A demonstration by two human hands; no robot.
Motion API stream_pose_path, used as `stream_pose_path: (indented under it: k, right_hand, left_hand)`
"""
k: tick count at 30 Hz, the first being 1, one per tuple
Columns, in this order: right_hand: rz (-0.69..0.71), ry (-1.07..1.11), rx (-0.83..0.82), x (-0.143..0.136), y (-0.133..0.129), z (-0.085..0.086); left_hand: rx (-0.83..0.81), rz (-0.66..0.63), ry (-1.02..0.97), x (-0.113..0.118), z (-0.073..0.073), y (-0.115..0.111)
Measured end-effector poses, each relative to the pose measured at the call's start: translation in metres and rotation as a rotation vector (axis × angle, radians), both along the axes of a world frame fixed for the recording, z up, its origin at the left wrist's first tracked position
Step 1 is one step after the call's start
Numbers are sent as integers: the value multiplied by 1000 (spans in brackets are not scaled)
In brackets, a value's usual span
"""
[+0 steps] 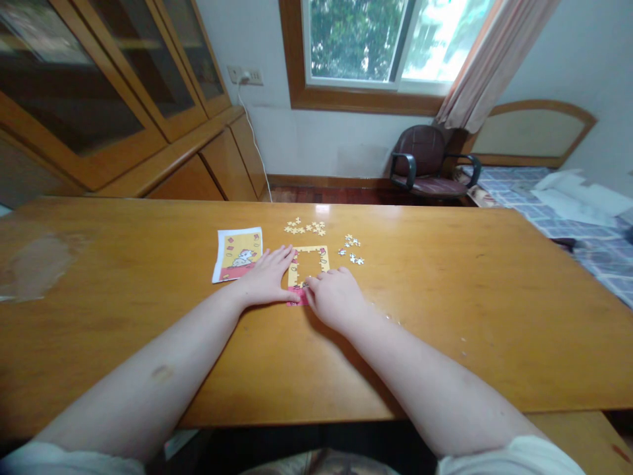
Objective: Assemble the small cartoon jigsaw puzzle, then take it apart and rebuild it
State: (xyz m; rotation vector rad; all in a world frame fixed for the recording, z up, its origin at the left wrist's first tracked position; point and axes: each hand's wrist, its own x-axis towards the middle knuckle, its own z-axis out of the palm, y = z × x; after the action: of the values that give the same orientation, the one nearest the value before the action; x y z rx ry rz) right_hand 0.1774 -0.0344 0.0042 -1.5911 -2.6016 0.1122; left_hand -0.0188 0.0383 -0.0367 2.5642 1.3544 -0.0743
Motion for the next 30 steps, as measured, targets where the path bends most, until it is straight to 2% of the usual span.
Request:
stream_pose_path:
  k: [3, 8, 24, 30]
  right_hand:
    - [-73, -85, -111, -8, -16, 9]
    - [-142, -128, -202, -15, -25, 8]
    - [-141, -123, -228, -17, -21, 6]
    - [-131, -92, -145, -19, -19, 3]
  left_hand:
    - [1, 8, -5, 0, -1, 0]
    - [-1, 4, -2, -1, -3, 1]
    - [-3, -6, -9, 0, -2, 1]
    - [-4, -6, -7, 0, 0, 0]
